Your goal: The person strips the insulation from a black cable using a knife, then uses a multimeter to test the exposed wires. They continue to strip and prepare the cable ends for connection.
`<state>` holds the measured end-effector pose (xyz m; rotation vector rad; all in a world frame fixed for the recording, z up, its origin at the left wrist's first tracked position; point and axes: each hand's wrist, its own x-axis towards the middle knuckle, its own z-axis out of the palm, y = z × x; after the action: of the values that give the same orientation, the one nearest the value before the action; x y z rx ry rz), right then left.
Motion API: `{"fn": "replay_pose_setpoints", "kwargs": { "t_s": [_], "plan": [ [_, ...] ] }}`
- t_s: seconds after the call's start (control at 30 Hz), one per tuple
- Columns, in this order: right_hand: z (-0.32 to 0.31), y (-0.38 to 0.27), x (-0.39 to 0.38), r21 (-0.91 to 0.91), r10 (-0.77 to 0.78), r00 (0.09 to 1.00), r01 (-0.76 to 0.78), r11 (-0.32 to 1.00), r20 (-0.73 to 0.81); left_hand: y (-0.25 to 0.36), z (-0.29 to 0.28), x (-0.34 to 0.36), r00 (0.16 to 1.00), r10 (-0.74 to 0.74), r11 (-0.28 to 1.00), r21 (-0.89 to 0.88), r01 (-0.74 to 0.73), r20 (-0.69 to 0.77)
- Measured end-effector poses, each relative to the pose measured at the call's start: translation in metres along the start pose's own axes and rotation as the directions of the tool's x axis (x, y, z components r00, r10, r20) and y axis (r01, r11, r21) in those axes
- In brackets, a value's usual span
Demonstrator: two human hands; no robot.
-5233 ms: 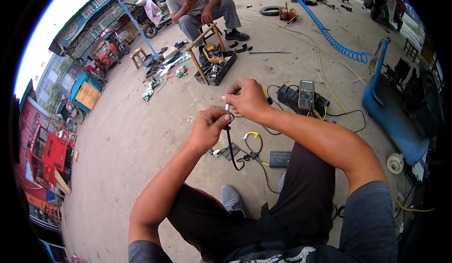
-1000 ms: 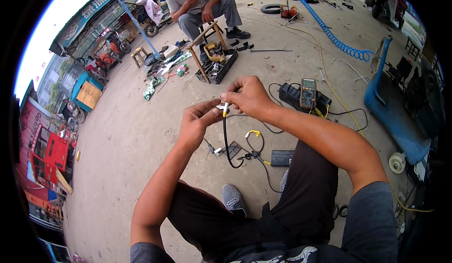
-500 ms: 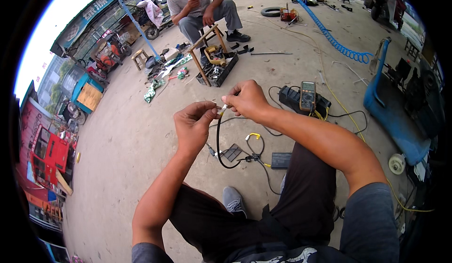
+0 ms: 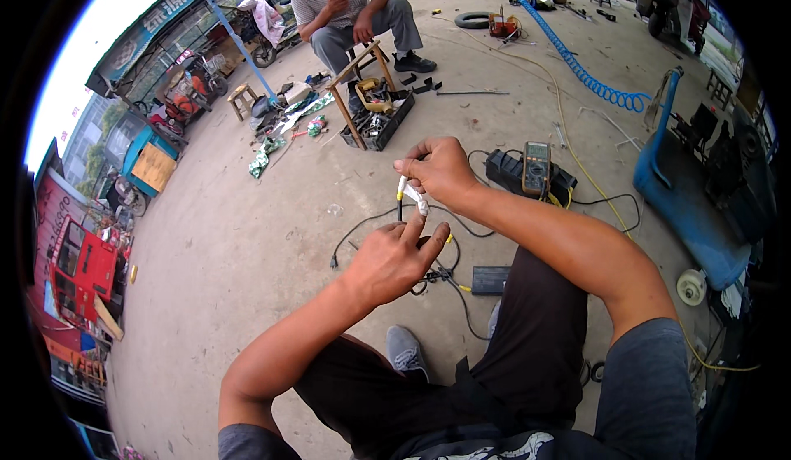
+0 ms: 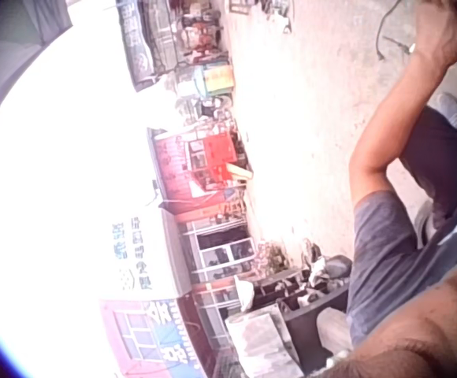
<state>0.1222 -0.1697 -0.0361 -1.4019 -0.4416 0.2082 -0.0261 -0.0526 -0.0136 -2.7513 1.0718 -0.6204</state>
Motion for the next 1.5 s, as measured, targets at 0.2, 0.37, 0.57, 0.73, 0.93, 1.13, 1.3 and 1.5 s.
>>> {"fn": "replay_pose_setpoints", "kwargs": {
  "t_s": [0.2,0.37,0.57,0.73,0.93,1.13,1.3,1.5],
  "plan": [
    [-0.004,-0.008,0.003,0.015,0.018,0.999,-0.017,1.000,-0.048,0.021,-0.007,0.005,0.978,0.165,0.963,-0.194,-0.188,-0.128],
    [-0.005,-0.007,0.001,0.051,0.012,1.000,-0.014,0.999,0.023,-0.023,-0.011,0.005,0.738,-0.625,0.678,-0.645,0.352,-0.254],
    [0.002,-0.013,-0.002,0.034,0.020,0.996,-0.023,0.999,0.087,-0.063,0.016,-0.014,0.689,-0.687,0.158,-0.878,0.452,0.231],
    [0.003,-0.016,-0.006,0.113,0.031,0.975,-0.057,0.992,0.221,-0.065,0.018,-0.011,0.732,-0.529,-0.288,-0.902,0.321,0.430],
    [0.000,-0.016,-0.004,0.125,0.085,0.953,-0.125,0.984,0.291,-0.071,0.027,-0.017,0.731,-0.459,-0.378,-0.855,0.354,0.505],
    [-0.007,-0.020,-0.005,0.158,0.117,0.914,-0.191,0.969,0.389,-0.072,0.024,-0.023,0.750,-0.440,-0.408,-0.854,0.323,0.493],
    [-0.009,-0.020,-0.004,0.148,0.096,0.897,-0.175,0.973,0.431,-0.070,0.016,-0.023,0.739,-0.434,-0.426,-0.840,0.335,0.515],
    [-0.008,-0.021,-0.006,0.020,0.034,0.908,-0.047,0.999,0.418,-0.070,0.014,-0.025,0.709,-0.516,-0.329,-0.875,0.355,0.481]
  ]
}}
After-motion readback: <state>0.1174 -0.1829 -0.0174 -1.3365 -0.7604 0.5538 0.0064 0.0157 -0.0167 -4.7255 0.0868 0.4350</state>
